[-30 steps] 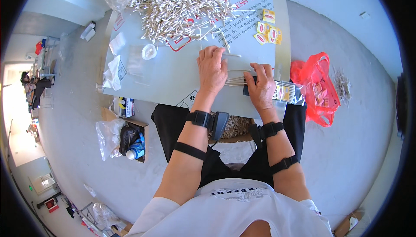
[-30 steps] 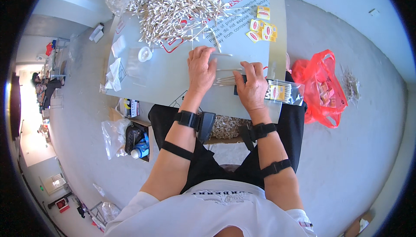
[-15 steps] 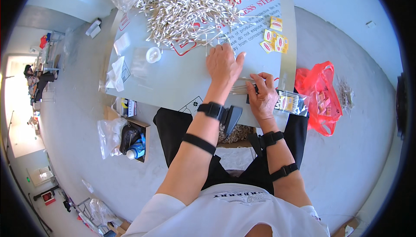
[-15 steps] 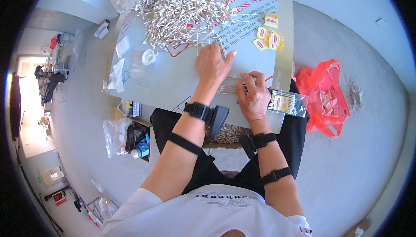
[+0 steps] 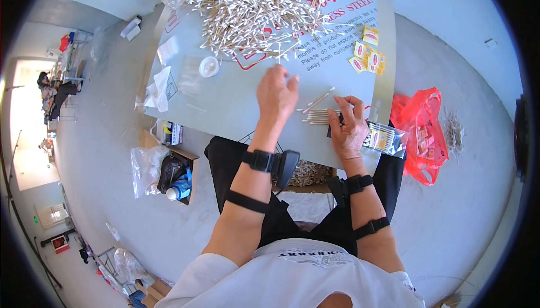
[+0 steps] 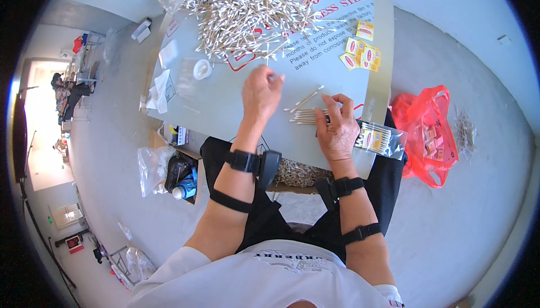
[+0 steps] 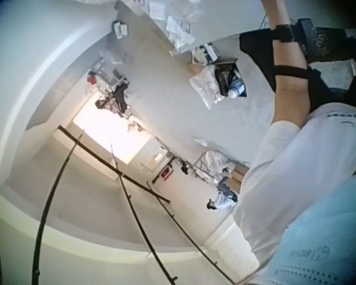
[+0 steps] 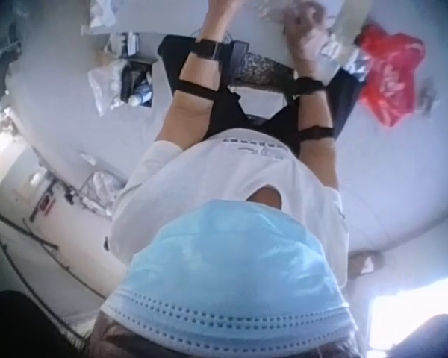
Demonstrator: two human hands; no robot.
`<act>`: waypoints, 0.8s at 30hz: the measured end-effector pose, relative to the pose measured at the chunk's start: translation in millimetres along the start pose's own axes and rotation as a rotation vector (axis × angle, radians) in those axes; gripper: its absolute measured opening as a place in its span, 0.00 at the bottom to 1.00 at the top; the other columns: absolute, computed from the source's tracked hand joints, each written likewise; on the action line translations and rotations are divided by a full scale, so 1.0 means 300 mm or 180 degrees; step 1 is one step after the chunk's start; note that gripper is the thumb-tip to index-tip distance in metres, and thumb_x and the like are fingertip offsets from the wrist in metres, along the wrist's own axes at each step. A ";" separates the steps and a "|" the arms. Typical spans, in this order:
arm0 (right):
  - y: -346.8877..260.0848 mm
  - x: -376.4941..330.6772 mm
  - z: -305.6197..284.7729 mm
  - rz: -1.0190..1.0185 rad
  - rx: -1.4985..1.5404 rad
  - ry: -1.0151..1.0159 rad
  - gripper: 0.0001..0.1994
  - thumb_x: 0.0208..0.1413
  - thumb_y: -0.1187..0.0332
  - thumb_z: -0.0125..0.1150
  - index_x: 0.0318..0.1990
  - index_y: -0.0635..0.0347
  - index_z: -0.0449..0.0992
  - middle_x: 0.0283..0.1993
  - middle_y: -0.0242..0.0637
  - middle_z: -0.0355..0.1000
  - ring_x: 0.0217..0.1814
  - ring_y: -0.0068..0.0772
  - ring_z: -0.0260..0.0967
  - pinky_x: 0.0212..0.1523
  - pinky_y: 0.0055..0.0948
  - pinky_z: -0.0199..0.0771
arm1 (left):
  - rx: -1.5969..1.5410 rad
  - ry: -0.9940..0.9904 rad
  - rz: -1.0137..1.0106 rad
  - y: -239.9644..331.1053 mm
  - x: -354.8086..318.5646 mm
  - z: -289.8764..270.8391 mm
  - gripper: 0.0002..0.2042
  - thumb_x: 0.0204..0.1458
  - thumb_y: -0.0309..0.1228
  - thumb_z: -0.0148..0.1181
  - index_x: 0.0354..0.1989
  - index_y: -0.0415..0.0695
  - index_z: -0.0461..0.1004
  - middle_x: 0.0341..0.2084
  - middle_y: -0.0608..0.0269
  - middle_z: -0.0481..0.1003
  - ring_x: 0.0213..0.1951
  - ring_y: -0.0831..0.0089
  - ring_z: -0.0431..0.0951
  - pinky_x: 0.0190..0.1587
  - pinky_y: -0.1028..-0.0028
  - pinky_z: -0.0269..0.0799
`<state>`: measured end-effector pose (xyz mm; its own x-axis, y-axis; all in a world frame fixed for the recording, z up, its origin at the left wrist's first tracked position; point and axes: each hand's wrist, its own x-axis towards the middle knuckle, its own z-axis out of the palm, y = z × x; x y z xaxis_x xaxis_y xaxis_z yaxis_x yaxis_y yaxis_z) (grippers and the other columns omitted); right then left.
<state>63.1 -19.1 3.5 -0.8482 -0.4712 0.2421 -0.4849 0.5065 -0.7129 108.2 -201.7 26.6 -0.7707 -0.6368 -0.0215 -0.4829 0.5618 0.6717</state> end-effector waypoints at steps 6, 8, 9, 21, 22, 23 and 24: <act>0.007 -0.007 0.016 -0.0048 0.0078 0.0109 0.13 0.52 0.68 0.65 0.46 0.55 0.77 0.46 0.38 0.69 0.37 0.42 0.74 0.34 0.38 0.75 | 0.1045 0.0824 -0.0380 -0.078 0.114 -0.022 0.09 0.51 0.32 0.58 0.31 0.38 0.72 0.30 0.49 0.77 0.35 0.47 0.78 0.38 0.53 0.72; 0.009 -0.005 0.011 -0.0023 0.0071 0.0112 0.13 0.52 0.67 0.65 0.45 0.56 0.77 0.46 0.38 0.69 0.37 0.43 0.74 0.34 0.38 0.76 | 0.1078 0.0829 -0.0764 -0.080 0.124 -0.026 0.07 0.50 0.31 0.56 0.29 0.39 0.73 0.24 0.50 0.77 0.31 0.48 0.78 0.36 0.54 0.72; 0.012 -0.006 0.010 -0.0014 0.0063 0.0116 0.13 0.52 0.67 0.65 0.45 0.56 0.77 0.46 0.38 0.69 0.37 0.43 0.74 0.34 0.38 0.76 | 0.1074 0.0819 -0.0757 -0.087 0.118 -0.026 0.07 0.50 0.31 0.56 0.29 0.39 0.73 0.24 0.50 0.77 0.31 0.48 0.78 0.36 0.54 0.72; 0.007 -0.002 0.010 0.0087 0.0135 0.0127 0.12 0.52 0.69 0.65 0.44 0.57 0.77 0.45 0.38 0.70 0.37 0.43 0.74 0.35 0.38 0.76 | 0.0369 -0.0095 0.0433 -0.008 0.006 -0.006 0.08 0.46 0.32 0.63 0.31 0.42 0.75 0.23 0.55 0.76 0.28 0.55 0.78 0.33 0.60 0.72; 0.009 -0.001 0.009 0.0061 0.0137 0.0145 0.12 0.52 0.69 0.65 0.44 0.57 0.77 0.45 0.38 0.70 0.37 0.43 0.74 0.35 0.38 0.76 | 0.0364 -0.0103 0.0440 0.001 0.031 -0.014 0.08 0.46 0.32 0.63 0.31 0.42 0.75 0.23 0.55 0.76 0.28 0.55 0.78 0.33 0.60 0.72; 0.012 -0.001 0.008 0.0036 0.0139 0.0164 0.12 0.52 0.69 0.65 0.44 0.57 0.77 0.45 0.38 0.70 0.37 0.43 0.74 0.35 0.38 0.76 | 0.0301 0.0043 0.0241 0.010 0.064 -0.024 0.10 0.45 0.34 0.63 0.32 0.41 0.75 0.29 0.53 0.76 0.35 0.53 0.77 0.39 0.58 0.71; 0.013 -0.001 0.009 0.0043 0.0141 0.0166 0.12 0.52 0.69 0.65 0.44 0.57 0.77 0.45 0.38 0.70 0.37 0.43 0.74 0.35 0.38 0.76 | 0.0248 0.0193 0.0036 0.017 0.094 -0.035 0.13 0.44 0.35 0.64 0.34 0.41 0.74 0.35 0.51 0.76 0.42 0.51 0.75 0.44 0.56 0.70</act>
<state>62.0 -18.8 -1.1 -0.8651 -0.4257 0.2654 -0.4644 0.4795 -0.7446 88.3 -222.2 37.1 -0.7510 -0.6596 0.0322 -0.5070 0.6071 0.6119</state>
